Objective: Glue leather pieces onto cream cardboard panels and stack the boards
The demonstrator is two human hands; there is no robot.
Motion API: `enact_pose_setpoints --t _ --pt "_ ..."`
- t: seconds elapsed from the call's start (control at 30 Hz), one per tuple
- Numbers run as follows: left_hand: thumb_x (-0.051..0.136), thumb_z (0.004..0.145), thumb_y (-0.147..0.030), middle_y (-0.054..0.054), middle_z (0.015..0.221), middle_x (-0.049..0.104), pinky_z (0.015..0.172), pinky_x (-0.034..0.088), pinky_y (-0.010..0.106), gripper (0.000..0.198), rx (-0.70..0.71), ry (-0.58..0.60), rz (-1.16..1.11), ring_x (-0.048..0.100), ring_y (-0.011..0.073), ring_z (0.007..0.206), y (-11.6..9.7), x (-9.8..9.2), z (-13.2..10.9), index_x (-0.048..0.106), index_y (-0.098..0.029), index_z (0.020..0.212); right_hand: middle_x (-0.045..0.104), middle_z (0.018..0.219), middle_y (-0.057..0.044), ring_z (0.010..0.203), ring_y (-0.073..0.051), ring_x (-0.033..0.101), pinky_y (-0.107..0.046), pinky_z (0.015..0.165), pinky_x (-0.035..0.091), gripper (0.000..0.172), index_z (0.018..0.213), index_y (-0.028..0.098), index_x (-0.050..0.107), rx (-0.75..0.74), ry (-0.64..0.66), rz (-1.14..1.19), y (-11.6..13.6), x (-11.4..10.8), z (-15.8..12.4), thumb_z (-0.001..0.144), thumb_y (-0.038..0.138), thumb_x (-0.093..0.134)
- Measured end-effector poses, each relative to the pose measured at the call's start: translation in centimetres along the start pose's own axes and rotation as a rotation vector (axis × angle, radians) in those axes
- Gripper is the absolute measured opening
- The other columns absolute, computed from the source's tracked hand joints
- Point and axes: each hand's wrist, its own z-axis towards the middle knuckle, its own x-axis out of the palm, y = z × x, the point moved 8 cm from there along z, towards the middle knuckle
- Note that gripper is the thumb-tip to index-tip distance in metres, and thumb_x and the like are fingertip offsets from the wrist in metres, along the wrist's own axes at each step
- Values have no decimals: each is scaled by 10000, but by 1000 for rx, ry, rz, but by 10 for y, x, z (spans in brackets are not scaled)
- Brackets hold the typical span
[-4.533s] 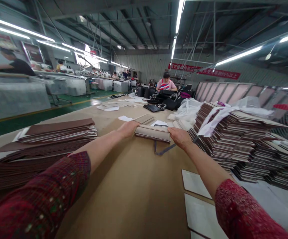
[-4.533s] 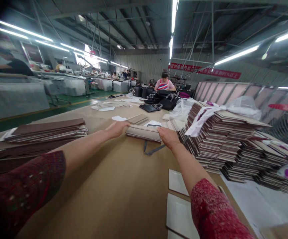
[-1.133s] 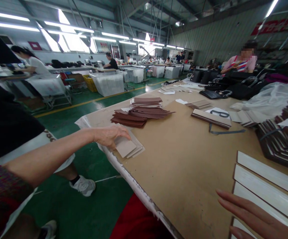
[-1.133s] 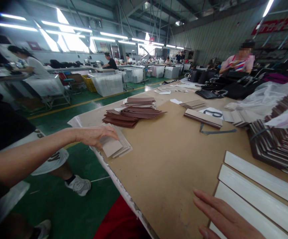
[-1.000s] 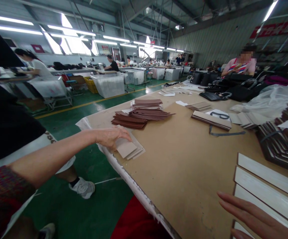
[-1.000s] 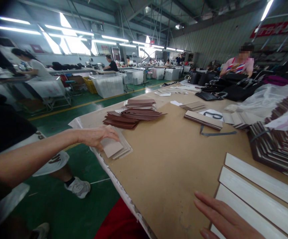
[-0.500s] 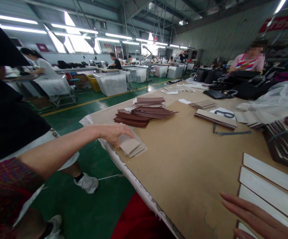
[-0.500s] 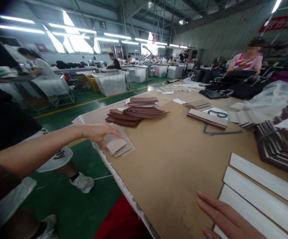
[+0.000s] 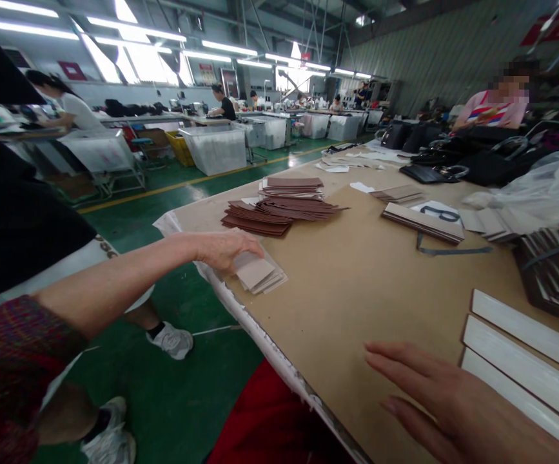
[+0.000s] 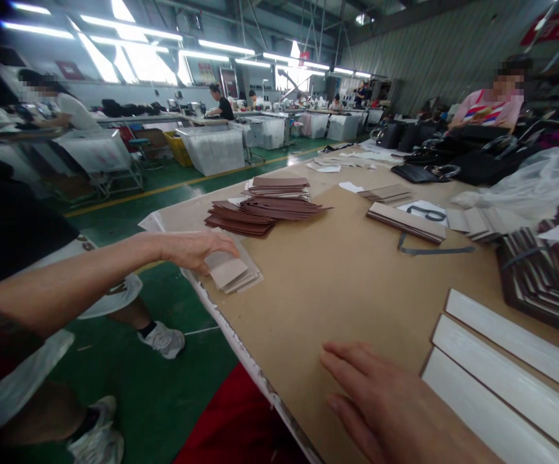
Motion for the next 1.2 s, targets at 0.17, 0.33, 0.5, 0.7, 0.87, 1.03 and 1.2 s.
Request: enact_pose_setpoints --t 0.17,0.33,0.5,0.7,0.87,1.03,1.2 --pt "772 634 -129 95 1341 577 1101 393 400 719 -29 0 -26 532 289 1250 -1 2 -1 560 -198 1317 658 1336 -132 1235 -299 611 -475 1050 514 397 1292 176 645 -203 111 83 52 8 85 908 174 543" --pt "781 613 -119 84 1364 565 1117 392 387 745 -50 -1 -37 527 287 1272 0 4 -4 544 -207 1314 567 1431 -163 1325 -281 519 -462 1138 408 470 1356 131 562 -173 21 204 41 23 144 890 184 574" --pt "775 620 -116 84 1366 560 1126 381 397 736 -59 -8 -48 518 288 1281 2 4 -5 539 -208 1310 469 1492 -200 1371 -291 464 -457 1164 367 525 1389 79 508 -172 -6 218 30 44 175 871 157 544" --pt "772 619 -105 71 1336 572 1094 397 363 727 -54 -30 -87 533 275 1247 1 1 -6 541 -215 1300 409 1527 -174 1372 -288 459 -432 1149 390 593 1440 102 445 -136 0 272 21 64 185 857 159 543" --pt "777 630 -150 73 1333 563 1102 391 389 727 -22 -55 -93 528 285 1246 5 2 -7 540 -231 1313 397 1533 -160 1365 -268 461 -417 1149 380 616 1468 136 404 -119 -6 282 18 69 190 865 154 527" --pt "816 594 -197 103 1334 566 1104 405 417 743 -9 -94 -121 531 316 1254 11 5 -6 563 -229 1293 479 1470 -133 1296 -259 517 -394 1125 403 520 1373 161 514 -128 -32 247 24 69 193 854 138 540" --pt "859 522 -315 90 1190 648 953 523 384 723 87 -124 -98 641 307 1082 6 3 4 634 -267 1207 558 1438 -73 1241 -320 562 -416 1032 485 623 1388 327 550 -119 -59 75 22 82 206 791 235 702"
